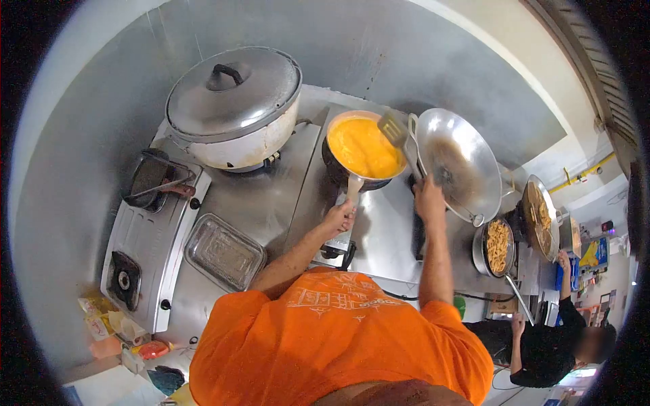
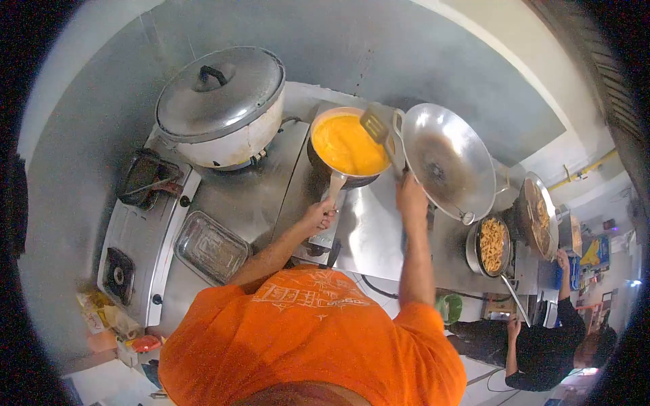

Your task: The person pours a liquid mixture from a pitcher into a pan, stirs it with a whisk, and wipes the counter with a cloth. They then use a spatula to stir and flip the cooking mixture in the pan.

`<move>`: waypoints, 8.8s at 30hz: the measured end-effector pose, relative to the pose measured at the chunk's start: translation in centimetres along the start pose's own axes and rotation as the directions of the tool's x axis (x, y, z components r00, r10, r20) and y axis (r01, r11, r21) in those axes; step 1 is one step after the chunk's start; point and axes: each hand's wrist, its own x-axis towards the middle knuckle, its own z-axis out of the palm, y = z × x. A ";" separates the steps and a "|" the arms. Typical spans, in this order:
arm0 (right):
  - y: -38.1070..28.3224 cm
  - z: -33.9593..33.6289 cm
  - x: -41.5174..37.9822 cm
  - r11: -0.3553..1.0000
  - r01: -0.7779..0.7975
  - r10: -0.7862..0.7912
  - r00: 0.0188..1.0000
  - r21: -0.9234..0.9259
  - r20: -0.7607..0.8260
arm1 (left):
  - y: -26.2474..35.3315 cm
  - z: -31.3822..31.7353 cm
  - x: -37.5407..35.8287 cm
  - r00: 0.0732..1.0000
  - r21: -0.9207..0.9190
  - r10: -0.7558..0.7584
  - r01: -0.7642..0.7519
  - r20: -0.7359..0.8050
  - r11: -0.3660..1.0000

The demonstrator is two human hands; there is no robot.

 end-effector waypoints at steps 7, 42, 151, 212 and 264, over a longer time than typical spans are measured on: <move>1.0 8.5 -6.2 0.929 0.059 -0.032 0.996 0.365 -0.079 | -0.5 -0.5 0.6 0.999 0.017 -0.028 0.028 -0.042 0.999; 0.7 7.0 -4.7 0.814 0.048 0.008 0.996 0.579 -0.093 | -0.4 -0.8 0.3 0.999 -0.011 -0.044 0.044 -0.021 0.999; -2.4 10.8 -1.7 0.672 -0.262 -0.047 0.918 0.692 0.393 | -0.6 -0.5 0.0 0.998 -0.027 -0.020 0.019 -0.051 0.999; -6.3 -1.9 5.3 0.933 0.295 -0.350 0.876 0.206 0.331 | -0.2 0.4 -1.4 0.994 0.072 0.001 0.007 -0.108 0.997; -9.7 8.6 13.4 0.979 0.174 -0.168 0.984 0.107 -0.066 | -0.5 -0.1 -0.6 0.999 0.047 -0.011 0.014 -0.049 0.999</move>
